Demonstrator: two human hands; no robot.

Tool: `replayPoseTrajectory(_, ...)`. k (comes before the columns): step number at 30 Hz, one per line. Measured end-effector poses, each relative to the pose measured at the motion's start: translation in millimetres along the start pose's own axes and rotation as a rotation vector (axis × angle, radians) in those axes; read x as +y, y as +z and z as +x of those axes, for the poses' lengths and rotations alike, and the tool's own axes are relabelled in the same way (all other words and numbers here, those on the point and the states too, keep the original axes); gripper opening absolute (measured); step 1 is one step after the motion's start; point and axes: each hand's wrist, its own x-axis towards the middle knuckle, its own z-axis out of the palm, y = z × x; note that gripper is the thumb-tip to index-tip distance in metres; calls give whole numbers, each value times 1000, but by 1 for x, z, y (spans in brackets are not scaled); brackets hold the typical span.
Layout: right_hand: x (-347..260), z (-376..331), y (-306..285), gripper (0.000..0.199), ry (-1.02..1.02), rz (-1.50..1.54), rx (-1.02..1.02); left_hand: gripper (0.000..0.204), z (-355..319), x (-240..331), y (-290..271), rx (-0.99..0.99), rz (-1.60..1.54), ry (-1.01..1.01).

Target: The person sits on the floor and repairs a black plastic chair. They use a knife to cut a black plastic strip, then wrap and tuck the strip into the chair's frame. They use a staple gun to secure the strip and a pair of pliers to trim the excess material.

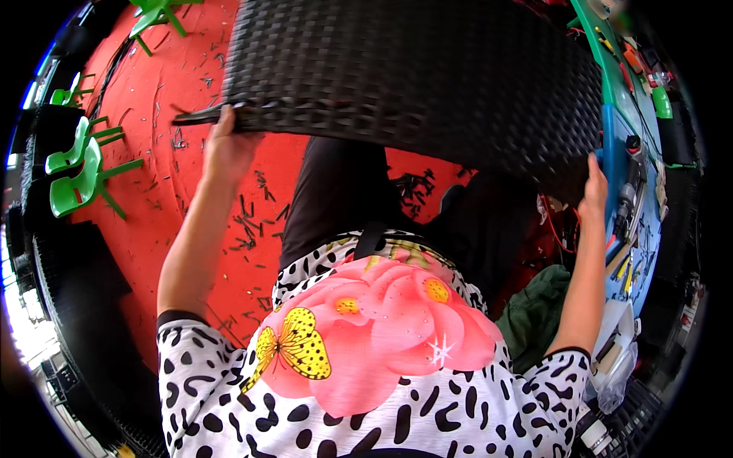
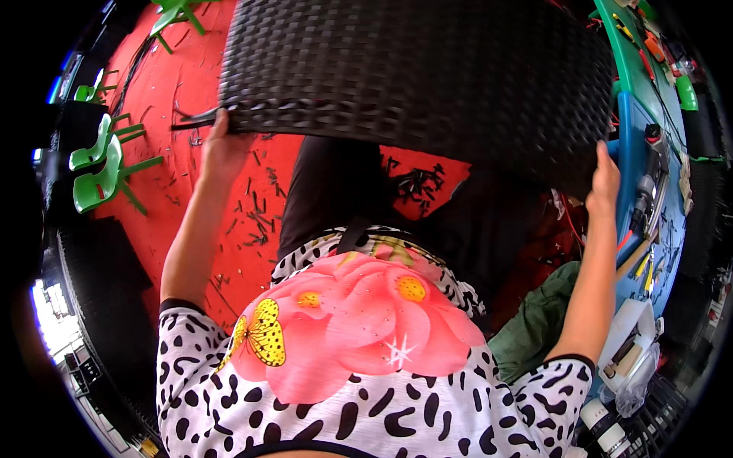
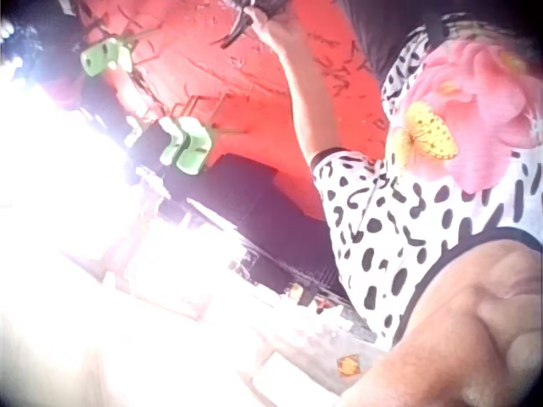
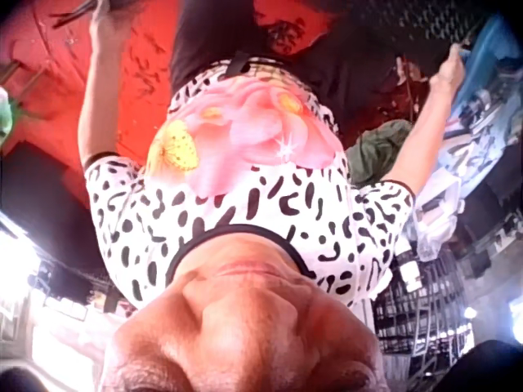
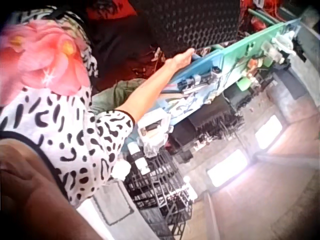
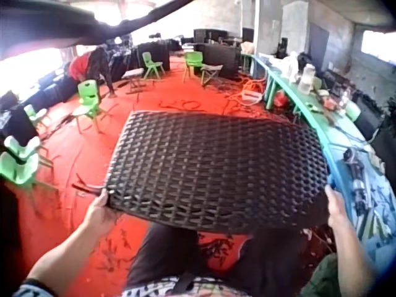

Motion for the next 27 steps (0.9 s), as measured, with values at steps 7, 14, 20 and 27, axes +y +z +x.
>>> replayPoseTrajectory(7,65,2,-80,59,-204,-427,346,24,-7,-60,14,-21,245,-206)
replayPoseTrajectory(14,72,2,-77,59,-311,-516,401,37,-28,-40,16,278,901,-317)
replayPoseTrajectory(20,67,-5,-66,58,-317,-714,514,31,-61,-14,34,-256,1688,711)
replayPoseTrajectory(27,69,-4,-69,60,-336,-926,571,65,18,-43,79,17,1679,831)
